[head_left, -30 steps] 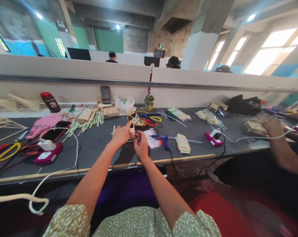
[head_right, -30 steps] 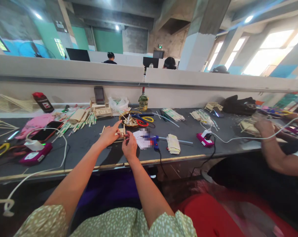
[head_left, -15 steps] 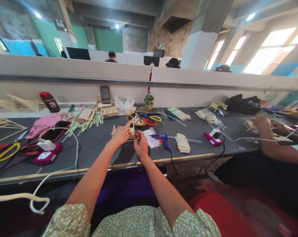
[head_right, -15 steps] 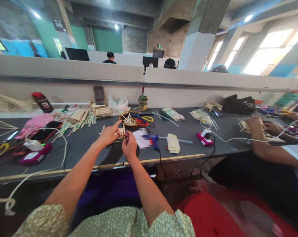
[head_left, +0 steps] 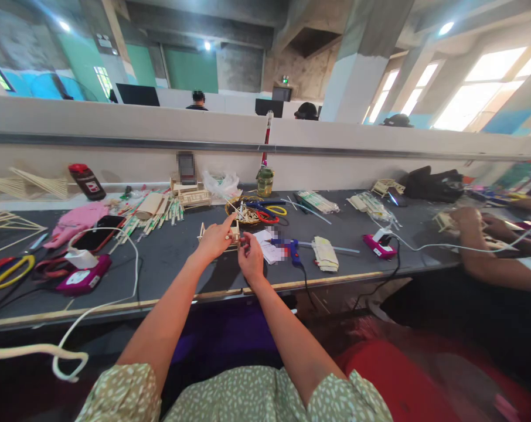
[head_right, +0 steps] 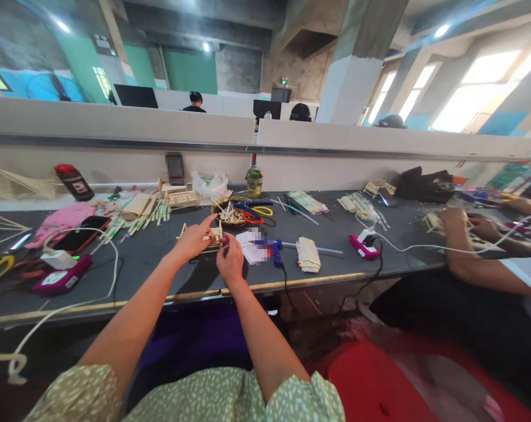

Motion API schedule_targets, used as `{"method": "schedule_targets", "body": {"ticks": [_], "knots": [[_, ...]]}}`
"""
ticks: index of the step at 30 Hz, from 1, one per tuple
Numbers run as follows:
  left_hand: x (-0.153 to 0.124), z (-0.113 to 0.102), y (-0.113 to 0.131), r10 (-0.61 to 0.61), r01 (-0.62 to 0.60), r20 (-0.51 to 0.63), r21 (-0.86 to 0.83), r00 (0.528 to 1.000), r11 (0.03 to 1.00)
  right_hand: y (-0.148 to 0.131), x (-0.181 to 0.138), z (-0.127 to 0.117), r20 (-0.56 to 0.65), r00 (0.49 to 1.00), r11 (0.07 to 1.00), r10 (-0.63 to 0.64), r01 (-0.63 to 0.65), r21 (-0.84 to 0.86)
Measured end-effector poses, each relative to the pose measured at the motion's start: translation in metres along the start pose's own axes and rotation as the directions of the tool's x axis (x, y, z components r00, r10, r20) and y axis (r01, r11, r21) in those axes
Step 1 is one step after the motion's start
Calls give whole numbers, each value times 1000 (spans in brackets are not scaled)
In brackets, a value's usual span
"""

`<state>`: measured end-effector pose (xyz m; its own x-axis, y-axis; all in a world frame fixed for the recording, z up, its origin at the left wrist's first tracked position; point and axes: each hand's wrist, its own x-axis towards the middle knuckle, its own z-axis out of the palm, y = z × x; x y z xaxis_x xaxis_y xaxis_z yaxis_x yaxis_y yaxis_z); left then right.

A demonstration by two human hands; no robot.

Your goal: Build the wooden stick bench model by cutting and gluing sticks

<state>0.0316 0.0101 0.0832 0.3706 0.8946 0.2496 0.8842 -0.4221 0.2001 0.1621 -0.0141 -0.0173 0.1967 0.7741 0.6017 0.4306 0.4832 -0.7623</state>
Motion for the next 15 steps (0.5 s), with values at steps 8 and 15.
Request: {"method": "schedule_targets", "body": {"ticks": [8, 15], "knots": [[1, 3, -2, 3, -3, -11, -3, 1000, 1000, 4, 0, 2, -5, 1000, 1000, -13, 13, 9], [2, 4, -3, -45, 45, -2, -25, 999, 999, 3, 0, 2, -11, 1000, 1000, -22, 22, 11]]}}
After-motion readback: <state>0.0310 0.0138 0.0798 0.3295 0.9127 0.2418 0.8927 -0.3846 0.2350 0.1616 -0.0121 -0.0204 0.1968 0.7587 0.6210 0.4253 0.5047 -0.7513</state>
